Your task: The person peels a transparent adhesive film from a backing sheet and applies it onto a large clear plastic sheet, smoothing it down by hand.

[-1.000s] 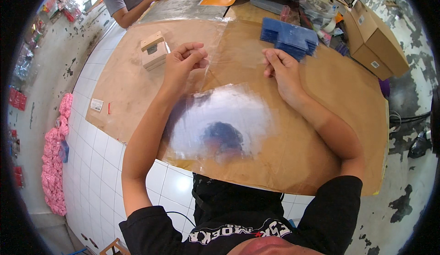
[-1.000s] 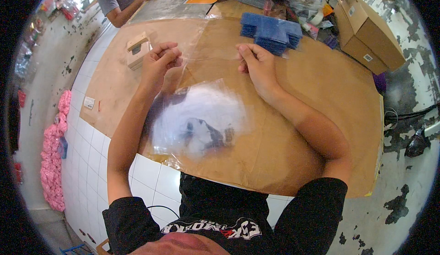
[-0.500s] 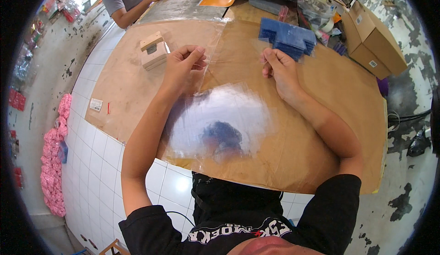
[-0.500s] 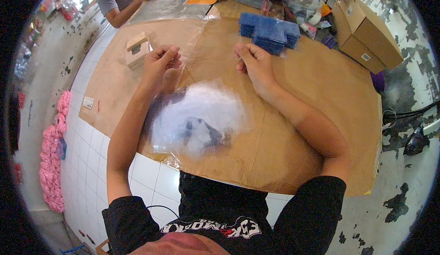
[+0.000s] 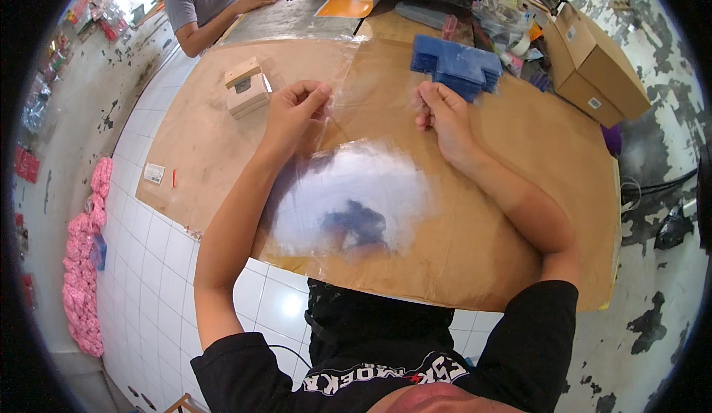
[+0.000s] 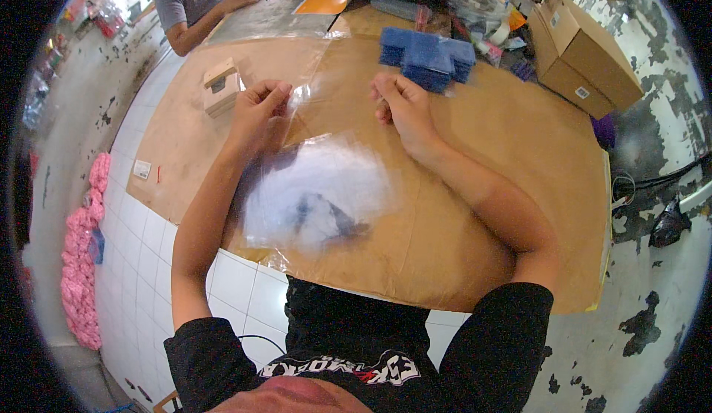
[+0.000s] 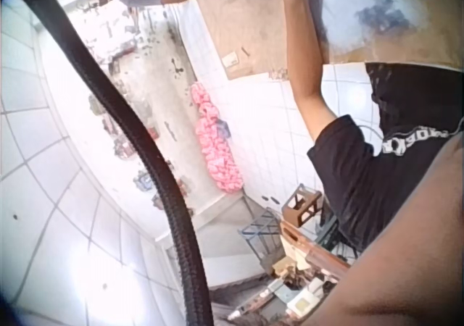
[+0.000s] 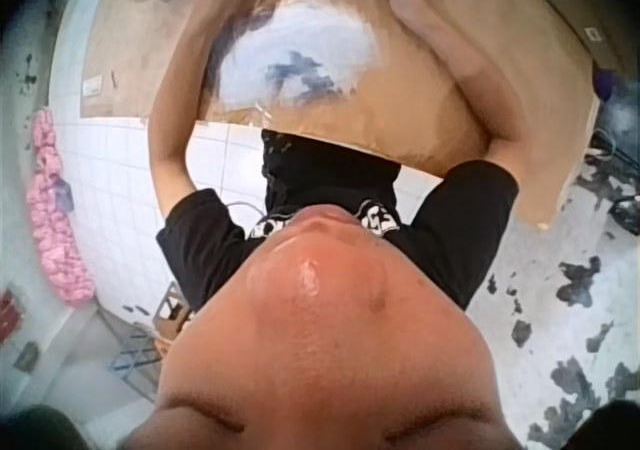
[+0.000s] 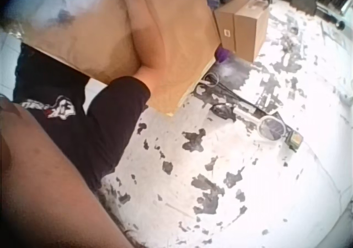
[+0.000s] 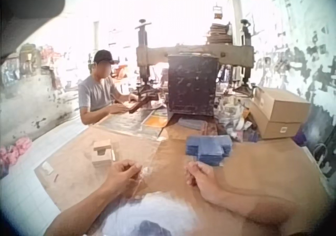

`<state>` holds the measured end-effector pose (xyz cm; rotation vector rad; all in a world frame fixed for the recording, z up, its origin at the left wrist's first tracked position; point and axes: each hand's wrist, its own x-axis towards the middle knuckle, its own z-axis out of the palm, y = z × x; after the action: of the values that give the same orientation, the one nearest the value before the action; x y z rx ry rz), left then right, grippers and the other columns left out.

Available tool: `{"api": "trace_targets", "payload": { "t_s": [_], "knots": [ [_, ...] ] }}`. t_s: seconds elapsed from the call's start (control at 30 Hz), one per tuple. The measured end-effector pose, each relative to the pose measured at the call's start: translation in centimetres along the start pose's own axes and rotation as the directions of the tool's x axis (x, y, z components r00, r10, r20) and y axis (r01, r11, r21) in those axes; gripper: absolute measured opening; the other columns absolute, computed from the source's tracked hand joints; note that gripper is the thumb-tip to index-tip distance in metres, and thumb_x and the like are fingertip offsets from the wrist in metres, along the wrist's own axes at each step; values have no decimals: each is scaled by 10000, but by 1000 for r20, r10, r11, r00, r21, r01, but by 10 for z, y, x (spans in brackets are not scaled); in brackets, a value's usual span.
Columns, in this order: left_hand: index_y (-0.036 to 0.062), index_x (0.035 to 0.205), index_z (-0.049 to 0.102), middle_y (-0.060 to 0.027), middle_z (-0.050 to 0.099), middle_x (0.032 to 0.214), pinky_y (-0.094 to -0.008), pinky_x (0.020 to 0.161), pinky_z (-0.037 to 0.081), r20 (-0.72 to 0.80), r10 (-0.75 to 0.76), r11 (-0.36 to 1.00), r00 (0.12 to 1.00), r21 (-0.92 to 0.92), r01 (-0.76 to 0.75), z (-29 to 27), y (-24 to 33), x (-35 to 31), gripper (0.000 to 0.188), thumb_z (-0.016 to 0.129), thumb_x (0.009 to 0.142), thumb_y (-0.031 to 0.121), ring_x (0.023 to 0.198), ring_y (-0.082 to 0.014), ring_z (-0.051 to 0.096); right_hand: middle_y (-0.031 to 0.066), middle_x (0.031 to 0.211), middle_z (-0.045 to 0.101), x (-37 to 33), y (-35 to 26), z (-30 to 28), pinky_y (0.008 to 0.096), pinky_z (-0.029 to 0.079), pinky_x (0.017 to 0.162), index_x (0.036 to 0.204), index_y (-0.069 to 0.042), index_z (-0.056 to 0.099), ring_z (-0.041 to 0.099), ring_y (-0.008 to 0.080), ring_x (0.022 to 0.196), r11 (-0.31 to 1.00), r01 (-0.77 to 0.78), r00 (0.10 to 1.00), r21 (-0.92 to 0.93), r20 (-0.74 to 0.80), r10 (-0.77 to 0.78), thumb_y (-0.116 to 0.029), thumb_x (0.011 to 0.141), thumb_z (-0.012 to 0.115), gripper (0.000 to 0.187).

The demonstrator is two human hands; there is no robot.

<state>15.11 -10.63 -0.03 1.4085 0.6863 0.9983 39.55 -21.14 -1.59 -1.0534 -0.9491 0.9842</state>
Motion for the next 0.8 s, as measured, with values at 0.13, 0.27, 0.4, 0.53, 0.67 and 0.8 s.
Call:
{"api": "trace_targets", "payload": {
  "t_s": [0.13, 0.27, 0.4, 0.53, 0.67, 0.8],
  "knots": [
    [10, 885, 649, -24, 630, 757, -211, 610, 466, 10, 0, 1000, 1000, -16, 0, 0, 1, 0, 157, 652, 889, 167, 655, -78, 566, -18, 736, 561, 0, -3, 3, 212, 407, 481, 868, -86, 598, 519, 66, 567, 999, -34, 999, -20, -25, 34, -285, 947, 556, 219],
    [14, 874, 649, -25, 627, 756, -212, 608, 468, -4, -44, 998, 999, -38, 44, 3, 3, -1, 171, 652, 890, 185, 655, -81, 569, -27, 732, 558, 0, -5, 3, 205, 408, 486, 864, -89, 603, 512, 60, 561, 998, -51, 998, -32, -37, 49, -298, 943, 560, 227],
    [18, 867, 650, -28, 626, 750, -209, 597, 469, -7, -52, 999, 999, 9, 52, 0, 5, -2, 197, 650, 893, 213, 637, -85, 576, -39, 727, 561, 0, -5, 5, 187, 409, 486, 869, -93, 622, 501, 38, 556, 997, -71, 996, -35, -49, 70, -332, 929, 578, 251],
    [22, 876, 652, -8, 606, 733, -214, 594, 459, -5, -60, 998, 998, 29, 60, 3, 2, 0, 177, 608, 915, 189, 648, -73, 550, -35, 735, 563, 1, -5, 1, 192, 417, 498, 874, -95, 621, 500, 42, 562, 998, -57, 997, -36, -49, 55, -338, 927, 580, 252],
    [17, 873, 650, -25, 624, 732, -206, 585, 469, -14, -49, 999, 999, 12, 49, -1, -1, 1, 206, 647, 895, 222, 620, -87, 580, -28, 734, 564, 1, -2, 3, 198, 424, 501, 878, -86, 620, 498, 46, 556, 998, -67, 997, -22, -48, 66, -335, 931, 574, 259],
    [12, 880, 648, -27, 625, 733, -210, 585, 468, -7, -40, 997, 999, -61, 40, -1, -3, 1, 201, 648, 894, 212, 619, -86, 575, -20, 727, 567, 1, -3, 3, 200, 428, 507, 879, -78, 621, 500, 47, 561, 998, -63, 997, -14, -50, 62, -316, 932, 577, 247]
  ]
}}
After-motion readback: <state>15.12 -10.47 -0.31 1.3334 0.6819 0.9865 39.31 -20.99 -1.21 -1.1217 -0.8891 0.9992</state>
